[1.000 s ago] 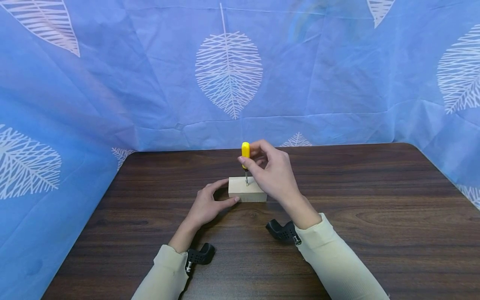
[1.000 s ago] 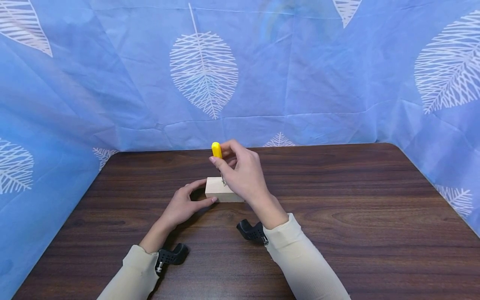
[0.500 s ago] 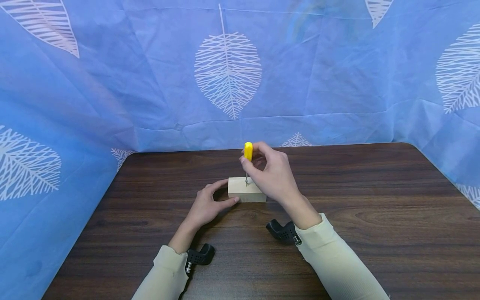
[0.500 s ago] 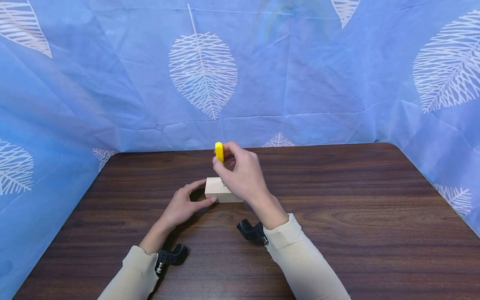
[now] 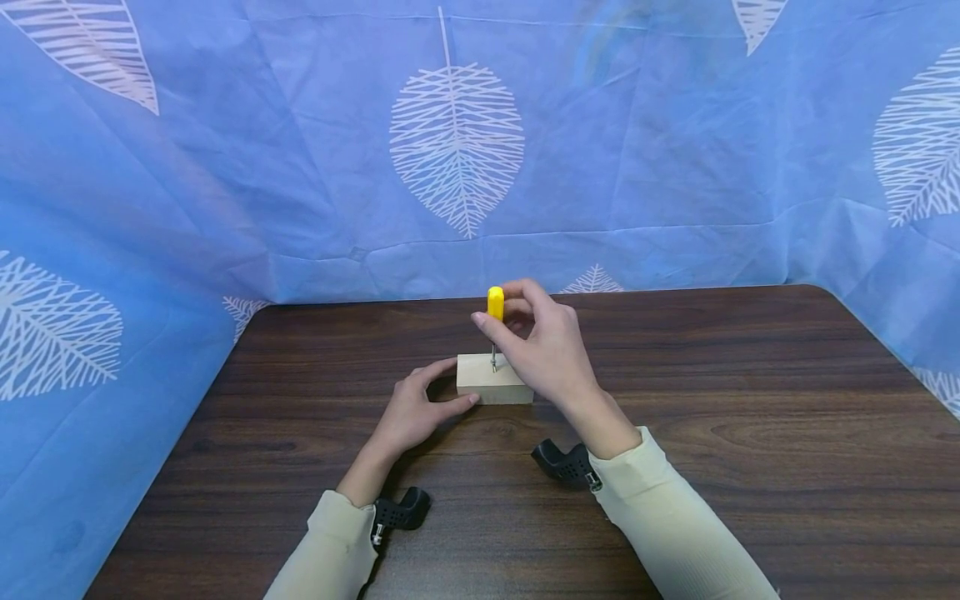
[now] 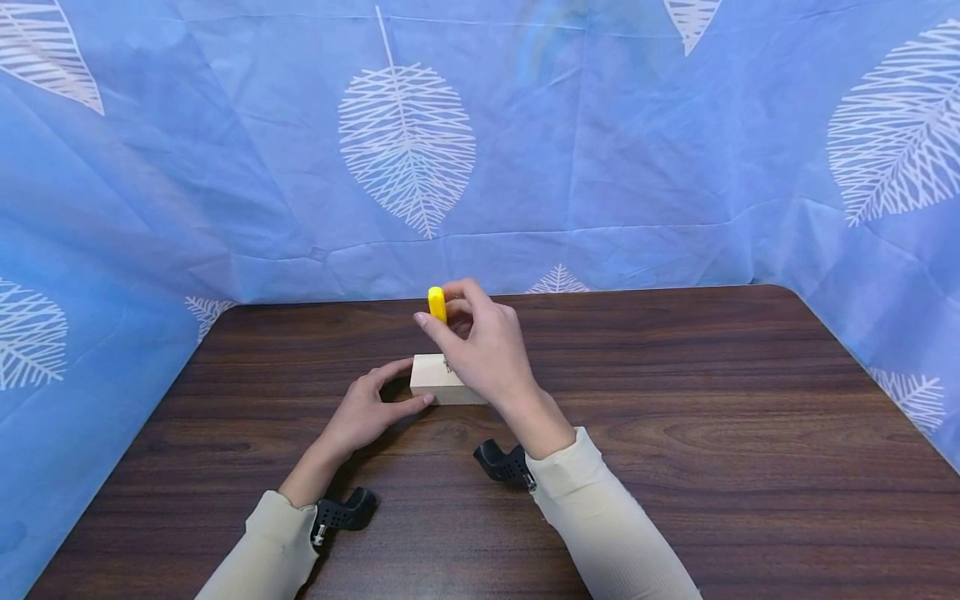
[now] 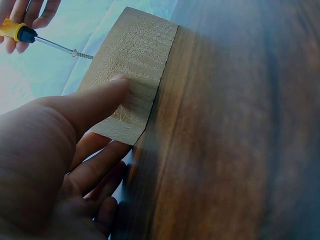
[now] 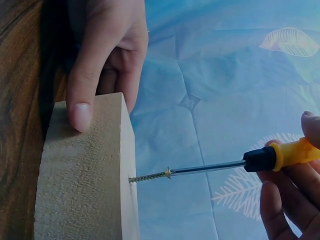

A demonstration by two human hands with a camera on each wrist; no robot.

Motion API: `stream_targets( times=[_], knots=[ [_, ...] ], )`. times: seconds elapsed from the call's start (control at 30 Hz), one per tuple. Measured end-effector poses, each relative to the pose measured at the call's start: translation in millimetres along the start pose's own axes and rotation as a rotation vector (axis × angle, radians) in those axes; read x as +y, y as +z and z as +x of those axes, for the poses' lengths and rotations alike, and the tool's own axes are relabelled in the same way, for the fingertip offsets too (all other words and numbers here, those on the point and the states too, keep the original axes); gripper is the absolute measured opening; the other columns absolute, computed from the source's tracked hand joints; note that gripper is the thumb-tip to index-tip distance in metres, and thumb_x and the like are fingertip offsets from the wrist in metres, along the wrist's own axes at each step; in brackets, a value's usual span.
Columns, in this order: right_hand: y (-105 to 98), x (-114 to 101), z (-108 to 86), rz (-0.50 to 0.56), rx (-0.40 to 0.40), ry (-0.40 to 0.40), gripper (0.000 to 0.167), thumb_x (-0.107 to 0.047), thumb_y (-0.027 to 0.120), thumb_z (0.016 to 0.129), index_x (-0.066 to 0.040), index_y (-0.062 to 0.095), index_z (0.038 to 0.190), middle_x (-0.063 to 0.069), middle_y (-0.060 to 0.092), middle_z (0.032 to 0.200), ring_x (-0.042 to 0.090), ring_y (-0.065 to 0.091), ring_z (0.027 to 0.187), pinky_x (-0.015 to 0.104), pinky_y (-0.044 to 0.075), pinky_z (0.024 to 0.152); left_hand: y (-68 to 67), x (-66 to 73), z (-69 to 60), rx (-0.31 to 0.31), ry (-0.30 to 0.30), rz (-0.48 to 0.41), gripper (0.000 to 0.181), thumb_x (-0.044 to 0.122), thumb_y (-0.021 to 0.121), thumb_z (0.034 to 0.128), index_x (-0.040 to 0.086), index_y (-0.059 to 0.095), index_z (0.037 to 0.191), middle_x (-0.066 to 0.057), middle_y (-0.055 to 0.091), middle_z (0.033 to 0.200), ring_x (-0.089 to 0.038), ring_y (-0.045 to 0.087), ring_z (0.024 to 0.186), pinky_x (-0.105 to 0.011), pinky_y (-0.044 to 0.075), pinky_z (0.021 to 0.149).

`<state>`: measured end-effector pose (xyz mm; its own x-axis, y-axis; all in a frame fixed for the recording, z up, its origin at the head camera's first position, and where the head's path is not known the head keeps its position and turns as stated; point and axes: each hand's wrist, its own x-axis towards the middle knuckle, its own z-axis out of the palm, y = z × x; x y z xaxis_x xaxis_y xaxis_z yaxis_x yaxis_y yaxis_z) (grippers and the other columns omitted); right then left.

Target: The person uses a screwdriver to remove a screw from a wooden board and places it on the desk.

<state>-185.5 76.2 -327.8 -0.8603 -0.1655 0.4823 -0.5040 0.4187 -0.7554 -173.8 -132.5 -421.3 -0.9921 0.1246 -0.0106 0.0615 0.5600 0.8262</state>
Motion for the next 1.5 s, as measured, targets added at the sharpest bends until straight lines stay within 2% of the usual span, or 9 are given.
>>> stream_targets(
  times=[0.2, 0.4, 0.67, 0.9, 1.03, 1.27, 1.5],
  knots=[
    [-0.5, 0.8, -0.5, 0.010, 0.016, -0.005, 0.025, -0.025, 0.082, 0.098, -0.012, 0.065, 0.109, 0.002, 0.084, 0.096, 0.014, 0.073, 0.080, 0.030, 0.052, 0.070, -0.1, 1.6, -0.1, 0.001, 0.002, -0.001, 0.068, 0.036, 0.084, 0.0957, 0.018, 0.059, 0.156, -0.009, 0.060, 0.158, -0.039, 0.045, 0.155, -0.067, 0.037, 0.124],
    [-1.0, 0.5, 0.1, 0.033, 0.010, -0.010, 0.020, -0.023, 0.082, 0.099, -0.011, 0.067, 0.105, 0.003, 0.083, 0.094, 0.015, 0.073, 0.080, 0.030, 0.057, 0.073, -0.2, 1.2, 0.2, 0.003, 0.006, -0.002, 0.068, 0.036, 0.084, 0.0955, 0.018, 0.059, 0.156, -0.009, 0.061, 0.157, -0.038, 0.046, 0.154, -0.066, 0.037, 0.124],
    [-1.7, -1.0, 0.6, 0.056, -0.013, -0.003, 0.017, -0.019, 0.081, 0.099, -0.009, 0.069, 0.106, 0.007, 0.084, 0.099, 0.017, 0.075, 0.083, 0.031, 0.061, 0.078, 0.1, -0.1, 1.1, 0.008, 0.009, 0.006, 0.067, 0.037, 0.084, 0.0952, 0.018, 0.060, 0.155, -0.008, 0.063, 0.155, -0.037, 0.047, 0.153, -0.065, 0.037, 0.125],
    [-1.9, -2.3, -0.2, 0.081, -0.040, 0.016, 0.015, -0.018, 0.075, 0.103, -0.009, 0.069, 0.113, 0.005, 0.083, 0.104, 0.025, 0.078, 0.088, 0.033, 0.062, 0.078, 0.6, -0.2, 1.2, 0.010, 0.000, 0.006, 0.068, 0.038, 0.085, 0.0949, 0.019, 0.060, 0.155, -0.008, 0.062, 0.156, -0.038, 0.046, 0.154, -0.066, 0.036, 0.125],
    [-1.4, -2.3, 0.1, 0.083, -0.046, 0.021, 0.016, -0.018, 0.071, 0.106, -0.008, 0.067, 0.117, 0.006, 0.083, 0.109, 0.023, 0.079, 0.094, 0.032, 0.063, 0.083, 0.7, 0.0, 1.3, 0.013, -0.001, 0.008, 0.068, 0.038, 0.085, 0.0948, 0.019, 0.060, 0.155, -0.008, 0.063, 0.156, -0.037, 0.047, 0.153, -0.066, 0.036, 0.125],
    [-0.3, -2.2, 0.4, 0.077, -0.038, 0.029, 0.015, -0.018, 0.071, 0.106, -0.008, 0.067, 0.118, 0.006, 0.082, 0.108, 0.023, 0.079, 0.098, 0.041, 0.064, 0.090, 0.5, 0.1, 0.9, 0.012, -0.001, 0.005, 0.068, 0.038, 0.085, 0.0948, 0.019, 0.060, 0.156, -0.008, 0.062, 0.156, -0.037, 0.047, 0.153, -0.066, 0.037, 0.125],
    [0.3, -0.6, 0.0, 0.058, -0.024, 0.041, 0.023, -0.025, 0.074, 0.105, -0.011, 0.067, 0.121, 0.004, 0.082, 0.109, 0.018, 0.077, 0.093, 0.039, 0.061, 0.085, 0.9, 0.2, 1.0, 0.011, -0.004, -0.006, 0.068, 0.038, 0.084, 0.0948, 0.019, 0.060, 0.155, -0.008, 0.062, 0.157, -0.038, 0.046, 0.154, -0.067, 0.036, 0.125]
  ],
)
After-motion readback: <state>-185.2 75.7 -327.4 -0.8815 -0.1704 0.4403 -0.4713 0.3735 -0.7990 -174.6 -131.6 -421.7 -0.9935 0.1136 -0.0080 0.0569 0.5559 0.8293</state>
